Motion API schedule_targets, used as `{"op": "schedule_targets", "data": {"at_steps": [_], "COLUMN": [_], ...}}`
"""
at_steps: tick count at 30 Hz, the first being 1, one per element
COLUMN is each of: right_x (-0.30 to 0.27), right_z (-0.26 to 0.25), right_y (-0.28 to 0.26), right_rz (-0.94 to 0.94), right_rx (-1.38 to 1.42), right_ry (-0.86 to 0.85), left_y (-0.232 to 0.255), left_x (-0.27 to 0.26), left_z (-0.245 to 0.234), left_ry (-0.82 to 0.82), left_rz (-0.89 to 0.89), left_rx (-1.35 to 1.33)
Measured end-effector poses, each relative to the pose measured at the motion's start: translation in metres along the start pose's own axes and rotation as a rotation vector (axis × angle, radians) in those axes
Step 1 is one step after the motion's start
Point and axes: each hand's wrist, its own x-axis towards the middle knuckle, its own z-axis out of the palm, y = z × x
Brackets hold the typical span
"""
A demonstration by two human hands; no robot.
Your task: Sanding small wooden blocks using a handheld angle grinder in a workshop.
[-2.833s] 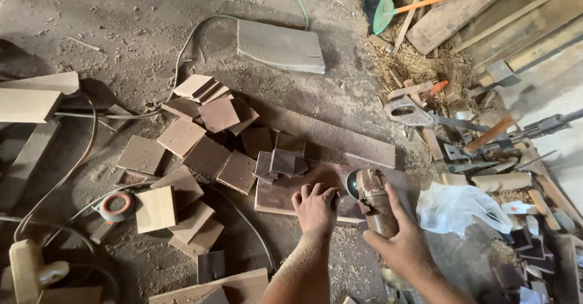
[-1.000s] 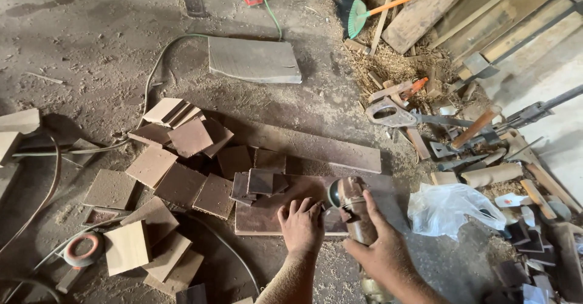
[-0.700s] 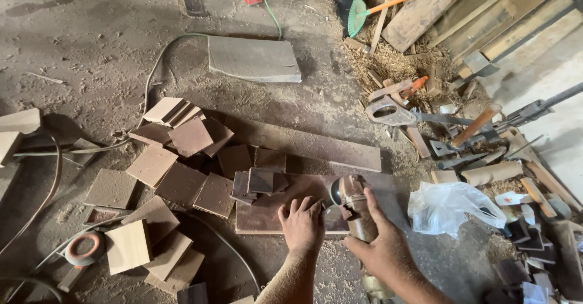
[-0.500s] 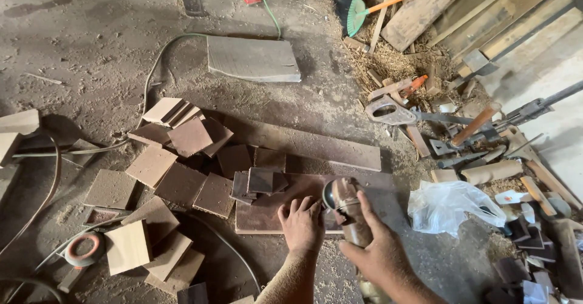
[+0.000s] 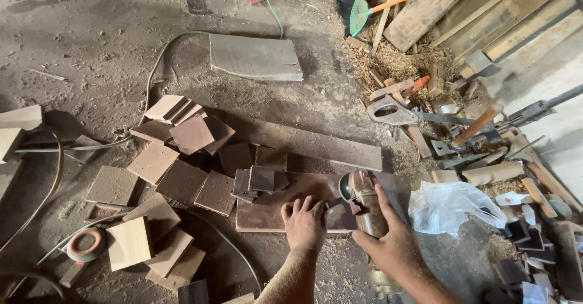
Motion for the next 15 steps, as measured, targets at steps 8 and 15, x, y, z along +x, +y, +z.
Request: {"op": "schedule_targets", "data": {"at_steps": [8, 15], "right_x": [-0.009, -0.010], "right_z": [-0.012, 0.006], "right_y": [-0.005, 0.008], "right_rz": [0.088, -0.044], "right_rx": [0.042, 0.042], "right_ry": [0.011, 0.021], "left_y": [0.010, 0.010], "left_x": [0.008, 0.008], "left_z": [-0.021, -0.019], "left_ry": [-0.075, -0.110], "left_rz": [-0.086, -0.121], "left_rx": [-0.088, -0.037]}}
